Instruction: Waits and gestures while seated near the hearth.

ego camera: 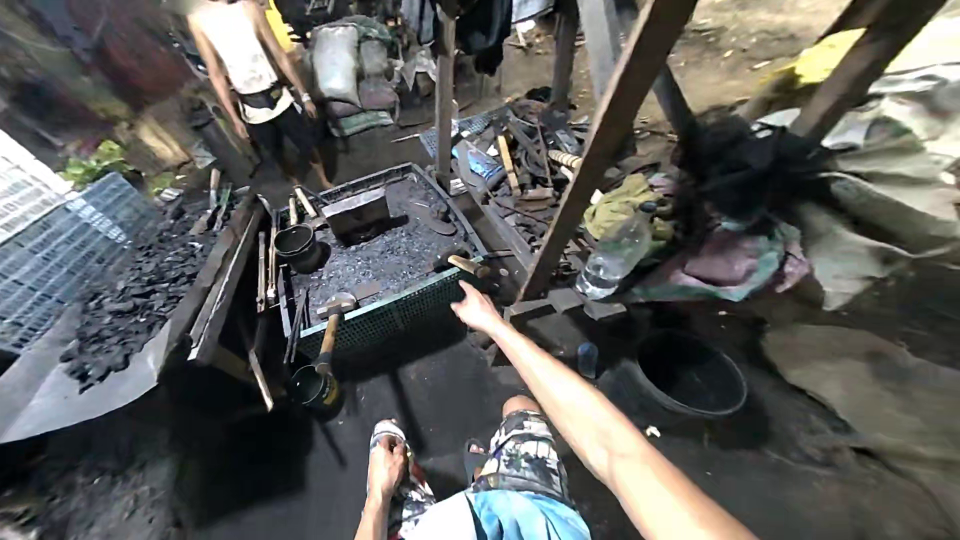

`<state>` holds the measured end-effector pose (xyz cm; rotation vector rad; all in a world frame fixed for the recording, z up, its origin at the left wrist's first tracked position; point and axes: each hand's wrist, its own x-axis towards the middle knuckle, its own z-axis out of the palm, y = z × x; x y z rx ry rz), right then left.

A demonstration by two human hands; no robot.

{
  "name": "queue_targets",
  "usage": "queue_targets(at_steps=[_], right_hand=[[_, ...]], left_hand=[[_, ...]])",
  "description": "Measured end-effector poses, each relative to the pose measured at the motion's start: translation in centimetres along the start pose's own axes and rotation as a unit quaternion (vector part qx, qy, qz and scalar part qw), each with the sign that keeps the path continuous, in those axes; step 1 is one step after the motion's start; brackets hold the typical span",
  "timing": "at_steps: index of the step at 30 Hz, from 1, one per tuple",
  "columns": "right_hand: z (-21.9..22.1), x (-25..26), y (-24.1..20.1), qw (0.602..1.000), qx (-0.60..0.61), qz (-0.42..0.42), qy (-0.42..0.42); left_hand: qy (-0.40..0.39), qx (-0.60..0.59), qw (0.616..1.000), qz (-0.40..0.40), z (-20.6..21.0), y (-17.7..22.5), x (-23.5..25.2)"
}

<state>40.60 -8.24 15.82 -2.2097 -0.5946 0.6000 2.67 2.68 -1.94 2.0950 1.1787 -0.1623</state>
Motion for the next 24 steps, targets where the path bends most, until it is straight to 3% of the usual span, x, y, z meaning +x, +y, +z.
queue_targets(at_steps=[5, 9, 11, 13, 17, 20, 24], right_hand=[[-3.9, 5.5, -7.4, 0.996, -0.062, -0.046, 0.033], [-3.8, 5.5, -7.8, 0.996, -0.067, -0.049, 0.031], [-2.1, 4.5, -5.4, 0.995, -0.063, -0.069, 0.029], [0.3, 2.9, -1.4, 0.994, -0.089, -0.061, -0.026], [6.4, -1.3, 9.8, 0.966, -0.188, 0.006, -0.178], [9.7, -7.8, 17.1, 0.932, -0.257, 0.07, -0.247], [12.4, -14.6, 23.3, 0.962, -0.254, 0.015, -0.096]], left_hand=[[0.017, -0.001, 1.0, 0.003, 0.2, -0.3, -0.2], [0.016, -0.006, 1.0, -0.008, 0.1, -0.8, -0.3], [0.017, -0.012, 1.0, -0.007, -0.1, -0.9, -0.3], [0.018, -0.016, 1.0, -0.003, 0.0, -1.1, -0.1], [0.008, 0.002, 1.0, -0.002, 0.2, -1.2, 0.5], [-0.015, -0.001, 1.0, -0.009, -0.1, -1.1, -0.1], [-0.011, -0.013, 1.0, -0.002, -0.4, -1.0, 0.1]])
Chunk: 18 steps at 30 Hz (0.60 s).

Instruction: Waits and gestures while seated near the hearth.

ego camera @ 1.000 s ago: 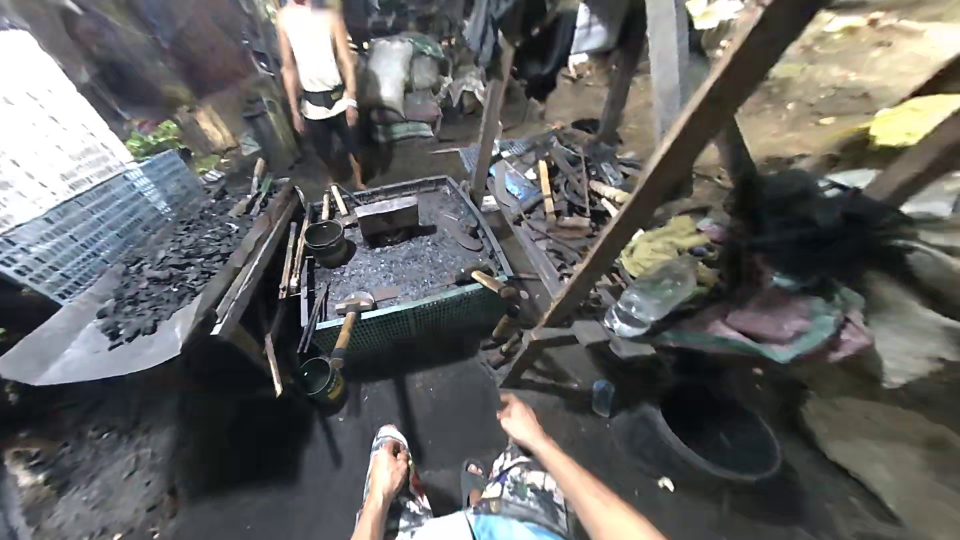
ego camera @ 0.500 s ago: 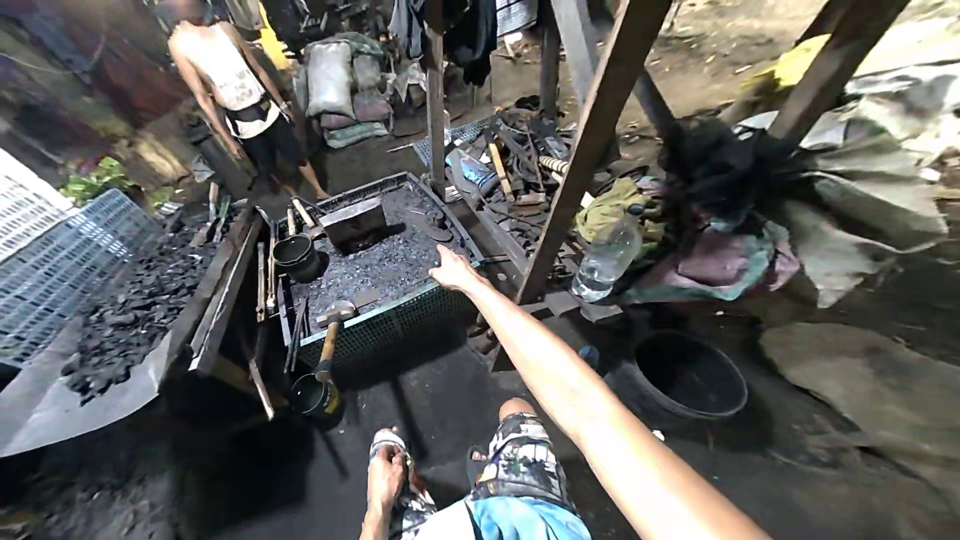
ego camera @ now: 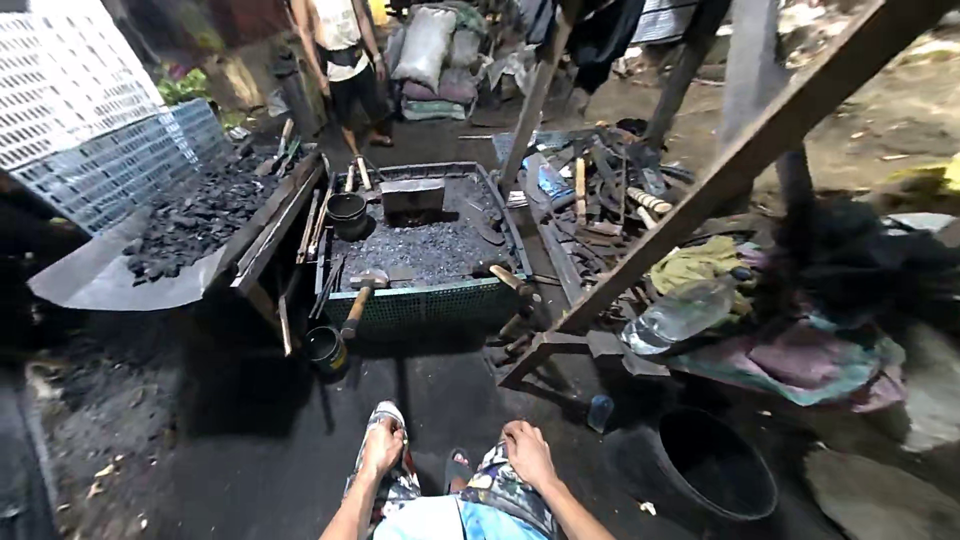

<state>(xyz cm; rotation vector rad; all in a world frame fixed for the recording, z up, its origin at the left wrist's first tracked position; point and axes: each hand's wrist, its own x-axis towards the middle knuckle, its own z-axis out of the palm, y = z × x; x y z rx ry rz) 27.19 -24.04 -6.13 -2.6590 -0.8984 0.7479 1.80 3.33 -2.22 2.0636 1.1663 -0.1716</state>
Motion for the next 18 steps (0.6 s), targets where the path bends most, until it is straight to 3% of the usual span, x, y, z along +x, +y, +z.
queue_targets(at_steps=[3, 10, 18], right_hand=[[0.9, -1.2, 1.0, 0.997, 0.068, 0.004, 0.043], [0.6, -0.3, 0.1, 0.993, 0.073, 0.033, 0.085], [0.5, -0.3, 0.2, 0.994, 0.084, 0.058, 0.047]], left_hand=[[-0.012, 0.003, 1.0, -0.004, 0.0, 0.2, -0.1], [-0.022, 0.021, 0.999, -0.012, 0.4, 0.9, 0.5], [-0.005, 0.014, 1.0, -0.002, 0.6, 0.3, 0.9]])
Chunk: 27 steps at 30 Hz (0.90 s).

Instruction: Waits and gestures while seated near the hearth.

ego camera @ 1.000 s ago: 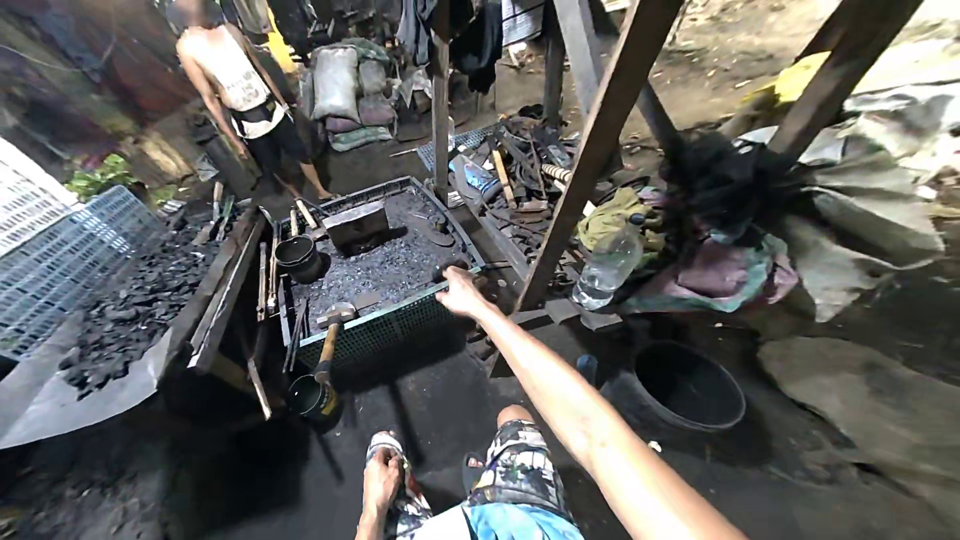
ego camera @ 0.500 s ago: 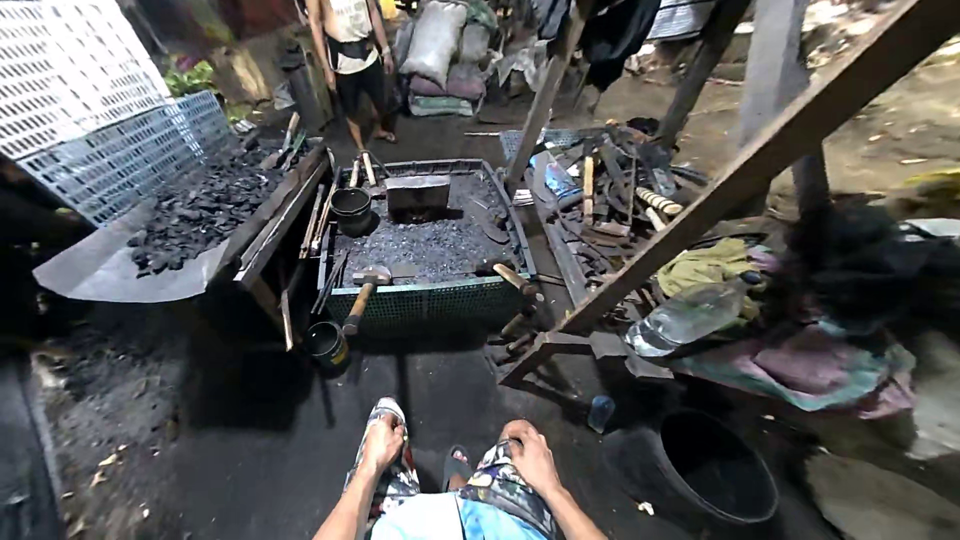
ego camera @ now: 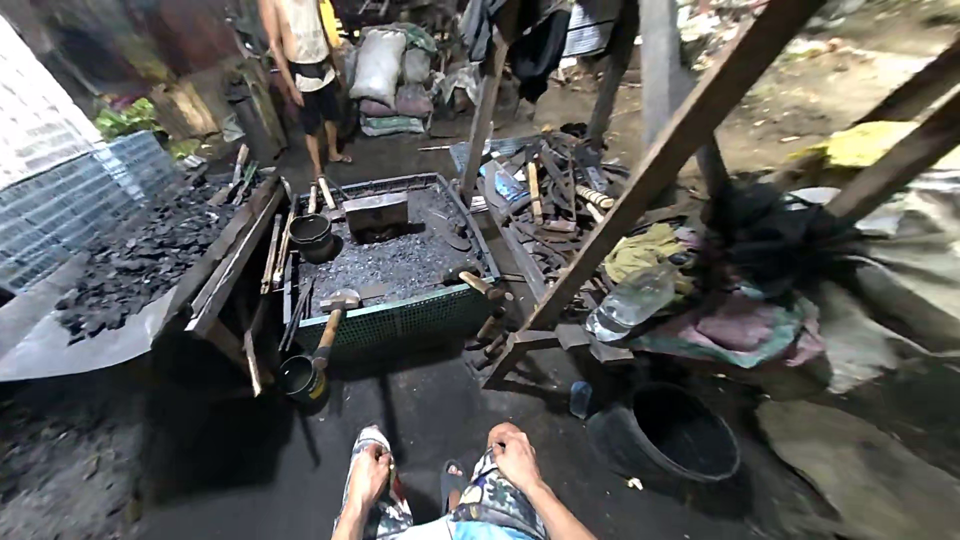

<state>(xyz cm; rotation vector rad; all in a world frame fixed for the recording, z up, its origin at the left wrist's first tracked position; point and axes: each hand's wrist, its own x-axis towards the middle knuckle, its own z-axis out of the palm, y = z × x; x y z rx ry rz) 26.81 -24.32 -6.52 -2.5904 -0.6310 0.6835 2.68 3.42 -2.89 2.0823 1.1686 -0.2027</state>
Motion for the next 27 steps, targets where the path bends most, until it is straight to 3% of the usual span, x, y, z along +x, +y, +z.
queue_targets(at_steps=[27], right_hand=[[-0.15, -0.21, -0.57, 1.0, -0.007, -0.009, 0.012]], left_hand=[[-0.005, 0.006, 1.0, -0.005, -0.35, 0.24, -0.23]])
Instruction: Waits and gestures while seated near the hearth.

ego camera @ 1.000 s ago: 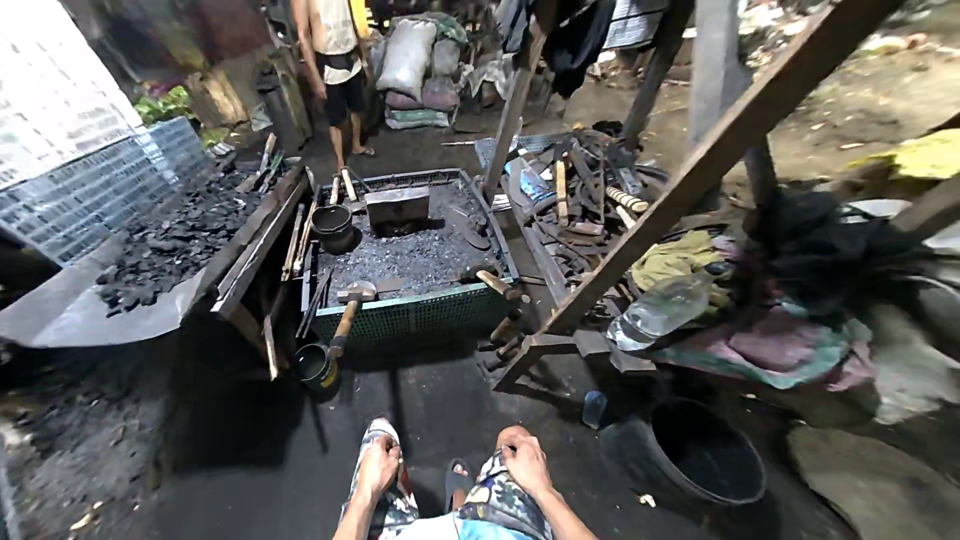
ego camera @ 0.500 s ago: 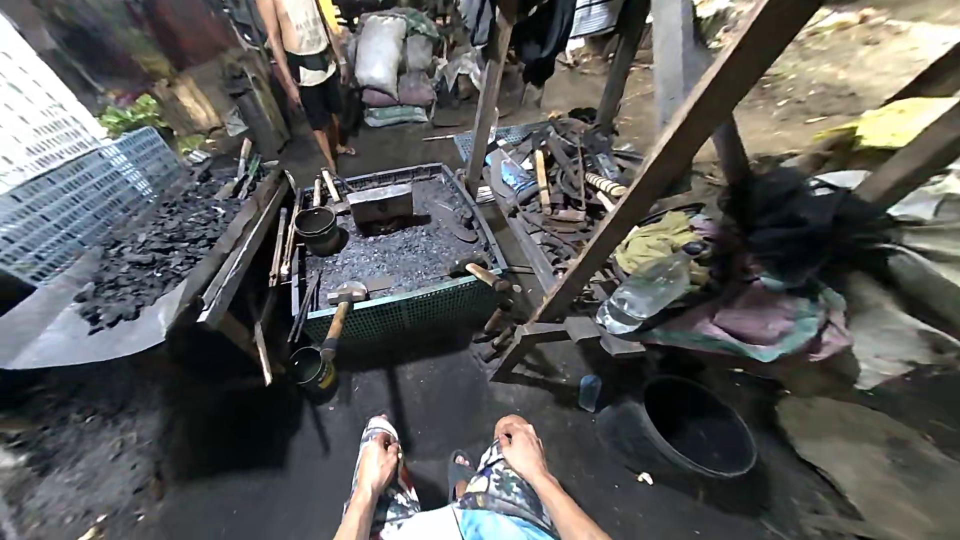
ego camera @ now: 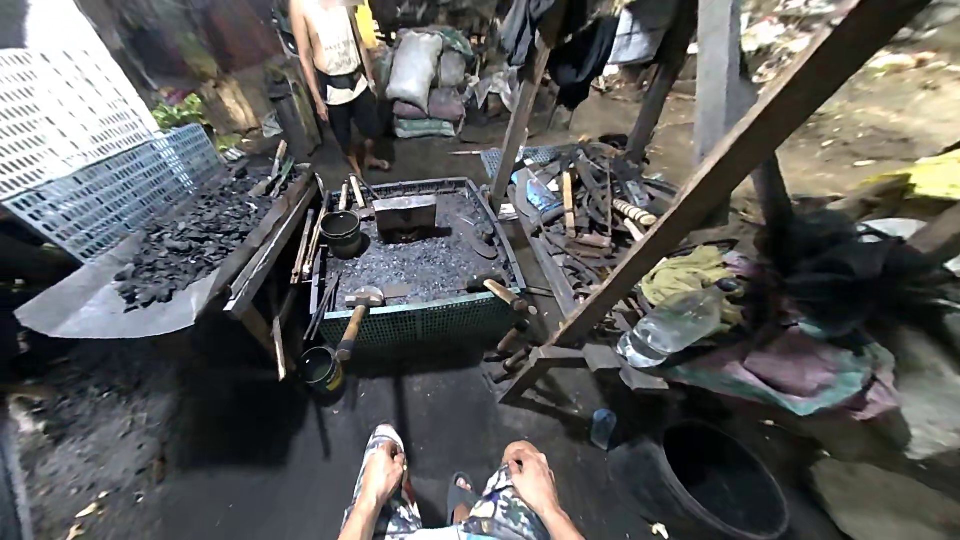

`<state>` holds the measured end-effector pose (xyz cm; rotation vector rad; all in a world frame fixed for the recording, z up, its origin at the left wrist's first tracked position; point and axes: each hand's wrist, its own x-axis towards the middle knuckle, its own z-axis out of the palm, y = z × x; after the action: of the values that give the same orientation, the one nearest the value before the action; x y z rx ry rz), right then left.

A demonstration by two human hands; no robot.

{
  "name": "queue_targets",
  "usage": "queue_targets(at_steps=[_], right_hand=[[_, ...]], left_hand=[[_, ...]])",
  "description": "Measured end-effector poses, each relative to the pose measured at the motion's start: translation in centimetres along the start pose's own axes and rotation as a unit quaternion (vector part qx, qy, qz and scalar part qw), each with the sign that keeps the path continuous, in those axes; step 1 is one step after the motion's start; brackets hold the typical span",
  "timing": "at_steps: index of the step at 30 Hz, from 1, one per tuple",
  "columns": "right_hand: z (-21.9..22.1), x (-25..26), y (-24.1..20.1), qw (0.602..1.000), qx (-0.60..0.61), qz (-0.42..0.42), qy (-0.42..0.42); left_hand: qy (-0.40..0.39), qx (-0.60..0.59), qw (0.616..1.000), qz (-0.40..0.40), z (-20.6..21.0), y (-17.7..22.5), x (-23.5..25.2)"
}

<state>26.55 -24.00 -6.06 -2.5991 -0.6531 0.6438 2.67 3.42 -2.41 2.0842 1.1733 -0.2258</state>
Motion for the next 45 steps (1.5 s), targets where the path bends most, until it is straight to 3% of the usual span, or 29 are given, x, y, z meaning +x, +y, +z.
queue_targets(at_steps=[17, 24, 32, 45], right_hand=[[0.7, 0.1, 0.6, 1.0, -0.001, -0.01, -0.006], [-0.5, 2.1, -0.3, 0.992, -0.057, -0.1, -0.046], [1.0, 1.1, -1.1, 0.985, -0.124, -0.076, -0.092], [0.6, 0.8, -1.3, 0.987, -0.1, -0.052, -0.115]], left_hand=[[-0.008, -0.006, 1.0, -0.001, 0.2, -0.3, -0.2], [-0.003, -0.002, 1.0, 0.01, 0.4, -0.3, -0.1], [0.004, 0.012, 1.0, 0.019, 0.7, -0.4, 0.2], [0.005, 0.015, 1.0, 0.014, 0.7, -0.4, 0.2]])
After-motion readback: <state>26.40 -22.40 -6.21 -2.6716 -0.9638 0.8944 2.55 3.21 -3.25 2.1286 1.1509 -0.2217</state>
